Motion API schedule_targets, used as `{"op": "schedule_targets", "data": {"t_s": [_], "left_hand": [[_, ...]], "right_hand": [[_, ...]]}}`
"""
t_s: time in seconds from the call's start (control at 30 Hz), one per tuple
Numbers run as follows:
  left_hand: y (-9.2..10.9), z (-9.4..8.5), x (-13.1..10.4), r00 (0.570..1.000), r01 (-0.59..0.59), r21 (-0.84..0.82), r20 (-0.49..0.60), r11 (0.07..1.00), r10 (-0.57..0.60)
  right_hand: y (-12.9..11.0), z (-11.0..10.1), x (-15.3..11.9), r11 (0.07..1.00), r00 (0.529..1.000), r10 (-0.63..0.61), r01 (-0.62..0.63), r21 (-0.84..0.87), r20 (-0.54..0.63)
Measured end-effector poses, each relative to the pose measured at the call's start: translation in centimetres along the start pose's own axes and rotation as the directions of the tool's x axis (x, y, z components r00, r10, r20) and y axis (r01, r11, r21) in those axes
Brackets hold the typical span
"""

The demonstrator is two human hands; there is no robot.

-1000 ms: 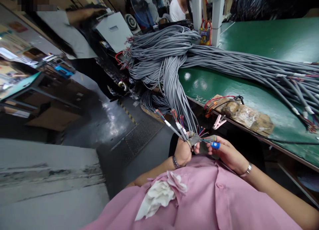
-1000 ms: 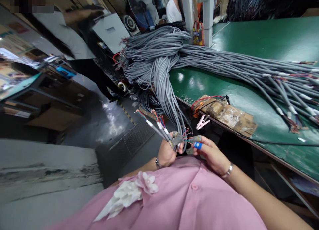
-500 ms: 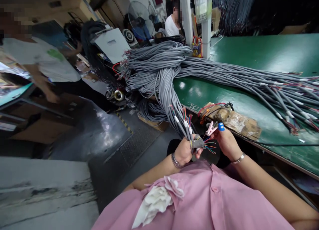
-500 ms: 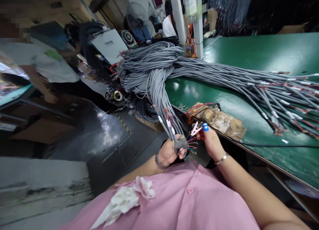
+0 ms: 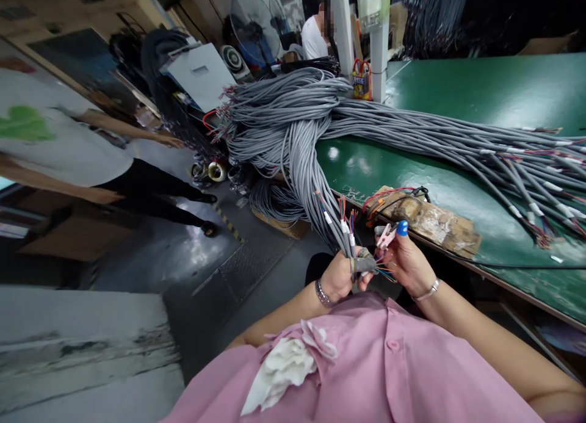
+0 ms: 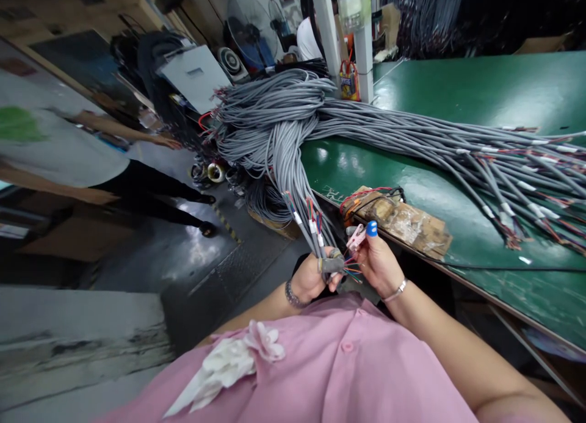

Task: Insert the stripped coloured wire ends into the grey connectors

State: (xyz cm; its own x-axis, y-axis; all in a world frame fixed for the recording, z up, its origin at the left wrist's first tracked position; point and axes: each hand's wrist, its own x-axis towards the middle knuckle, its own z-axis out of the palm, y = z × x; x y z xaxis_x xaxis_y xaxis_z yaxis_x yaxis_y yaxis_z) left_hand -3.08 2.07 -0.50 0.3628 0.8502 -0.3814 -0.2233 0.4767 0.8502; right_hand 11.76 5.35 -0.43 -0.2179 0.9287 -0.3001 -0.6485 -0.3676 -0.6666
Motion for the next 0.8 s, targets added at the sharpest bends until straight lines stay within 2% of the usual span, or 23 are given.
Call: {"op": "schedule_targets", "data": {"t_s": [0.07, 0.17, 0.37, 0.43, 0.63, 0.8], "left_hand": [[0.0, 0.0, 0.0, 1.0, -0.004, 0.02, 0.006, 1.0, 0.004], [0.0, 0.1, -0.1, 1.0, -0.013, 0.005, 0.016, 1.0, 0.013], [0.0, -0.1, -1.2, 0.999, -0.031, -0.015, 0.012, 0.999, 0.032], [-0.2, 0.0, -1.7, 0.999, -0.049, -0.022, -0.006, 0.999, 0.048], [-0.1, 0.5, -1.7, 0.994, -0.083, -0.101, -0.075, 0.991, 0.076], [0.3, 0.8, -1.3, 0.993, -0.086, -0.155, -0.095, 0.984, 0.072]], "right_hand": [[0.2, 0.0, 0.1, 0.999, 0.999, -0.046, 0.045, -0.014, -0.022], [0.5, -0.3, 0.2, 0.999, 0.999, -0.051, 0.051, 0.007, -0.011], [-0.2, -1.3, -0.7, 0.997, 0.984, 0.068, -0.074, 0.034, 0.163], [-0.4, -1.4, -1.1, 0.996, 0.979, 0.074, -0.08, 0.024, 0.189], [-0.1, -1.6, -1.4, 0.994, 0.993, -0.063, 0.072, -0.083, 0.101], [-0.3, -1.4, -1.1, 0.997, 0.992, -0.048, 0.054, -0.051, 0.116]]}}
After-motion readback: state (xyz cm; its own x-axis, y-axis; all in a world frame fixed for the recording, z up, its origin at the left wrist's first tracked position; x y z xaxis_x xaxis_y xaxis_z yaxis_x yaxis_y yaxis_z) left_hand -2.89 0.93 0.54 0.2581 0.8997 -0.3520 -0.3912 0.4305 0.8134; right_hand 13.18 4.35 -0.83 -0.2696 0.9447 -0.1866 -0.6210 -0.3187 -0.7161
